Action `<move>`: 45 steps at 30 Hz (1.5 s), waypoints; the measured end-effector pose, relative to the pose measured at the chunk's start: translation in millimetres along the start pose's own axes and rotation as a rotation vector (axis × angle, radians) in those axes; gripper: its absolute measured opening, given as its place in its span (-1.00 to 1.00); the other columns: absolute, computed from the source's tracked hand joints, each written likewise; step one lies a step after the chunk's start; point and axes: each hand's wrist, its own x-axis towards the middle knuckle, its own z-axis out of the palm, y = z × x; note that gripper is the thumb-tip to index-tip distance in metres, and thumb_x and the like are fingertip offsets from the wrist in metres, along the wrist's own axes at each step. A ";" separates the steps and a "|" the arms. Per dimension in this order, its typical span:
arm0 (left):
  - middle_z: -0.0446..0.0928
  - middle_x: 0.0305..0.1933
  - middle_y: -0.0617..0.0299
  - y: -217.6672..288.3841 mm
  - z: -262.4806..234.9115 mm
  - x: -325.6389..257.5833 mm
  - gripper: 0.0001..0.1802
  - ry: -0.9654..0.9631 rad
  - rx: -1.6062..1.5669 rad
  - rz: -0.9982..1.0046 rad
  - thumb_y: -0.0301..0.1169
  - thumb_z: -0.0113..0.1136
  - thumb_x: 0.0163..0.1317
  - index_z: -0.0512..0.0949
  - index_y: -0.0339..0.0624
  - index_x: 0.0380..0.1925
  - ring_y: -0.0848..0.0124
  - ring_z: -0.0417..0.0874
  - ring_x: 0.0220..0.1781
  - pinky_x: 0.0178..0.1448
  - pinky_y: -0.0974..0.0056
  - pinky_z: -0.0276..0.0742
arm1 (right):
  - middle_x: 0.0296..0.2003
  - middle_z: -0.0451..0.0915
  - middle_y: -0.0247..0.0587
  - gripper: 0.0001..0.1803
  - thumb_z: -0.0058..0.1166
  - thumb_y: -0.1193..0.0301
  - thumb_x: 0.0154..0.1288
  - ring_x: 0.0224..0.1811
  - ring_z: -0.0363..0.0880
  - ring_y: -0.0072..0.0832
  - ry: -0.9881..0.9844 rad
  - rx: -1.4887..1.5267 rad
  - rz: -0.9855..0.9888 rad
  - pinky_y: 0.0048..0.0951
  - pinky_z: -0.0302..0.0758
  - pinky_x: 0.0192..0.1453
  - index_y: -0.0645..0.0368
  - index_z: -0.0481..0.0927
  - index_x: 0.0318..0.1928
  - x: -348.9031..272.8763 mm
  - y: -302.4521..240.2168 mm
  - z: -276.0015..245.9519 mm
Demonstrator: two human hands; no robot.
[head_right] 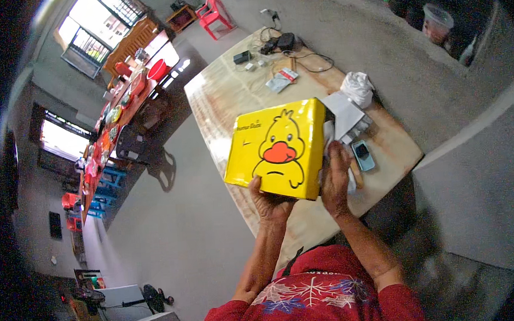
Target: The person wipes several items on a table using a white wipe. They clean a yellow box, a snack bag, a small black object, a potted plant, and a small black container. Each item is wiped and then placed back on the table or windowsill.
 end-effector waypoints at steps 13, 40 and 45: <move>0.44 0.04 0.19 -16.0 -17.9 2.2 -0.26 0.179 0.141 0.157 0.01 0.23 -0.14 0.31 -0.01 0.08 0.21 0.45 0.08 0.02 0.03 0.44 | -0.38 0.50 -0.22 -0.80 -0.18 0.53 0.19 -0.57 0.47 -0.43 -0.211 1.103 1.087 -0.40 0.40 -0.64 0.18 0.40 -0.15 -70.6 -6.7 7.5; 0.31 0.19 0.10 -32.1 -54.2 -46.4 -0.22 0.002 0.470 -0.055 0.06 0.03 0.00 0.18 -0.10 0.20 0.16 0.38 0.15 0.18 0.06 0.36 | -0.20 0.38 -0.15 -0.67 -0.20 0.34 0.32 -0.16 0.35 -0.39 0.353 0.151 0.492 -0.42 0.31 -0.02 0.26 0.30 0.02 -48.3 91.2 -23.6; 0.35 0.15 0.08 -35.4 -77.2 -39.7 -0.24 0.108 0.546 -0.080 0.06 0.02 0.00 0.21 -0.12 0.18 0.14 0.40 0.13 0.17 0.08 0.36 | -0.28 0.51 -0.23 -0.71 0.05 0.42 0.13 -0.23 0.49 -0.43 0.015 0.992 0.773 -0.42 0.43 -0.12 0.24 0.47 -0.12 -67.4 128.8 -49.6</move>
